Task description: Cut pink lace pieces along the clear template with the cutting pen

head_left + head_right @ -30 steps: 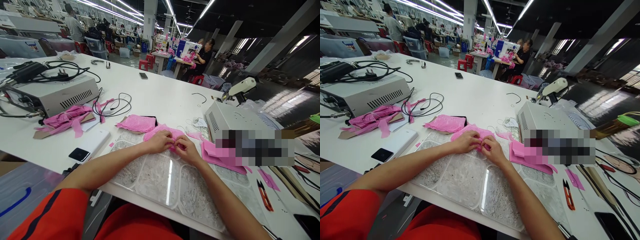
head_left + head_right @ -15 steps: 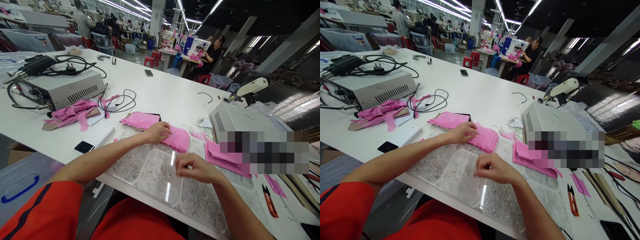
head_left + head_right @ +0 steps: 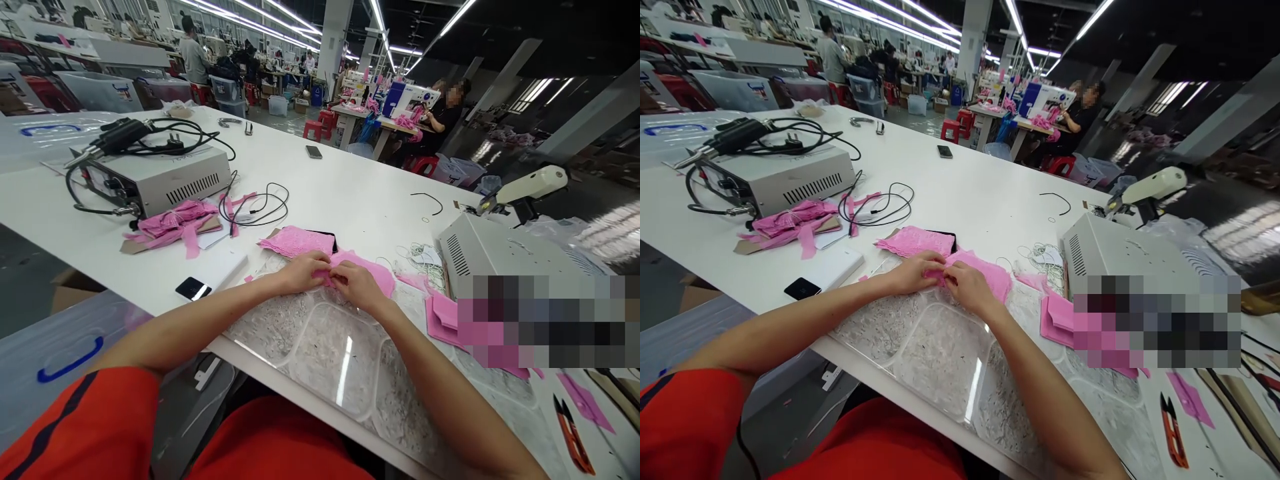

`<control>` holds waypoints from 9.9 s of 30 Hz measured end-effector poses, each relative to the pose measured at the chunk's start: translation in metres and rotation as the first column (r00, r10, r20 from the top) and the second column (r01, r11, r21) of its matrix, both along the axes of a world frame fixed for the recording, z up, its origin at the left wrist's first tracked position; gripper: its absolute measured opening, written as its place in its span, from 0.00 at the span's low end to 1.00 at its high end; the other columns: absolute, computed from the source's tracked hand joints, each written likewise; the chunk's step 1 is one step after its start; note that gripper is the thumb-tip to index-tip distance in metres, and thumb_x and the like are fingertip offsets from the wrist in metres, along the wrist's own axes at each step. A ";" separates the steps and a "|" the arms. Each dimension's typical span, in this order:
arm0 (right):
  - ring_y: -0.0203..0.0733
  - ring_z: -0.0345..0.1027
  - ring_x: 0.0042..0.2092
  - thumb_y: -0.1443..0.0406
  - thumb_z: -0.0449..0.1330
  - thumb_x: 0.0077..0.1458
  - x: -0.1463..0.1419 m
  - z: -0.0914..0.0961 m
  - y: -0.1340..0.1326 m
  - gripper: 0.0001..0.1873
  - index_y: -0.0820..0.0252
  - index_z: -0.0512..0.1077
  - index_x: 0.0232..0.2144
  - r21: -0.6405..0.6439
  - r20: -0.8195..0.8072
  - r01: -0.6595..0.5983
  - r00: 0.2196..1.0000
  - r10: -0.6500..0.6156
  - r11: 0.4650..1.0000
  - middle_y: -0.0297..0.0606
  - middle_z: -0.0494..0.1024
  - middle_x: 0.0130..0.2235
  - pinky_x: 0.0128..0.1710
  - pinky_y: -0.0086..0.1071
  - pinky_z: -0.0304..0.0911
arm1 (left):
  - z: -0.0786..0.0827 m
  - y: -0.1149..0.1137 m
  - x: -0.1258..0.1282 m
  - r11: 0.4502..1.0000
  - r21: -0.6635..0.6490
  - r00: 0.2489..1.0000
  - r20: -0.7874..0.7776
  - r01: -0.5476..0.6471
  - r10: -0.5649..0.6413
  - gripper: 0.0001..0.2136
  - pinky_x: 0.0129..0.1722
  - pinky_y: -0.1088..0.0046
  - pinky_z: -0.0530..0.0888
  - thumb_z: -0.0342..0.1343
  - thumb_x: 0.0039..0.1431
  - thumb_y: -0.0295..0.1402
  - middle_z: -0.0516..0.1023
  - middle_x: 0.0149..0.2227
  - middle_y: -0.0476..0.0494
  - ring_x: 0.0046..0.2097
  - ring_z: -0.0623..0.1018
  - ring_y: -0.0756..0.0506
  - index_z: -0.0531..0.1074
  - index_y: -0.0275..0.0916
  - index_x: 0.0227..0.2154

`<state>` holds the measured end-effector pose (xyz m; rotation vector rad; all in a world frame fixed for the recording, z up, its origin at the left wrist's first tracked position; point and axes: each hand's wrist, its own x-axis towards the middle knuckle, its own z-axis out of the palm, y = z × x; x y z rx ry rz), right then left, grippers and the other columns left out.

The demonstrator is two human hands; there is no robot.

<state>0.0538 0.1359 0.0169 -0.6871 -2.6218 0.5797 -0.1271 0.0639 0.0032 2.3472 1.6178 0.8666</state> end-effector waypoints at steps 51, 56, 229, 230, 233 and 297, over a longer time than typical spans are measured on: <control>0.34 0.67 0.35 0.69 0.56 0.57 0.002 -0.006 0.015 0.06 0.57 0.73 0.33 0.102 0.025 -0.090 0.996 0.088 0.991 0.35 0.76 0.36 0.35 0.28 0.59 | -0.025 -0.003 0.005 0.933 0.360 0.971 -0.213 -0.028 0.112 0.12 0.38 0.69 0.69 0.45 0.67 0.31 0.75 0.34 0.43 0.37 0.73 0.46 0.74 0.39 0.36; 0.35 0.68 0.36 0.70 0.56 0.56 0.000 -0.003 0.015 0.07 0.57 0.74 0.32 0.105 0.004 -0.113 0.994 0.113 0.988 0.36 0.76 0.35 0.36 0.29 0.60 | -0.022 -0.003 0.004 0.923 0.383 0.974 -0.194 -0.032 0.114 0.12 0.38 0.70 0.69 0.46 0.68 0.31 0.76 0.33 0.44 0.37 0.73 0.47 0.74 0.39 0.33; 0.37 0.68 0.26 0.65 0.55 0.46 -0.011 0.019 0.000 0.05 0.56 0.71 0.23 -0.224 -0.157 0.356 0.906 -0.394 0.907 0.31 0.75 0.22 0.30 0.31 0.62 | 0.001 -0.012 0.004 0.986 0.142 0.977 -0.180 -0.087 0.112 0.06 0.42 0.68 0.69 0.53 0.59 0.25 0.77 0.34 0.44 0.38 0.74 0.45 0.75 0.37 0.31; 0.37 0.68 0.25 0.65 0.55 0.45 -0.007 0.022 0.002 0.05 0.57 0.70 0.23 -0.250 -0.185 0.375 0.887 -0.424 0.893 0.31 0.74 0.21 0.29 0.31 0.63 | 0.001 -0.013 0.006 0.986 0.136 0.974 -0.187 -0.100 0.125 0.06 0.42 0.68 0.68 0.54 0.59 0.25 0.77 0.33 0.44 0.38 0.74 0.45 0.75 0.37 0.29; 0.38 0.70 0.23 0.64 0.54 0.45 0.007 0.033 0.004 0.05 0.57 0.69 0.24 -0.330 -0.265 0.420 0.818 -0.511 0.845 0.31 0.74 0.20 0.26 0.31 0.66 | 0.007 -0.017 0.022 0.977 0.135 0.963 -0.190 -0.167 0.191 0.07 0.45 0.66 0.67 0.54 0.61 0.31 0.77 0.36 0.43 0.42 0.74 0.44 0.75 0.38 0.31; 0.43 0.71 0.37 0.63 0.54 0.53 0.255 0.000 -0.025 0.12 0.56 0.78 0.31 0.018 -0.192 0.828 0.553 -0.811 0.561 0.40 0.80 0.36 0.39 0.35 0.63 | 0.004 0.137 0.231 0.817 -0.495 0.955 0.145 0.296 -0.258 0.16 0.46 0.60 0.76 0.55 0.64 0.39 0.72 0.51 0.41 0.48 0.75 0.41 0.69 0.36 0.50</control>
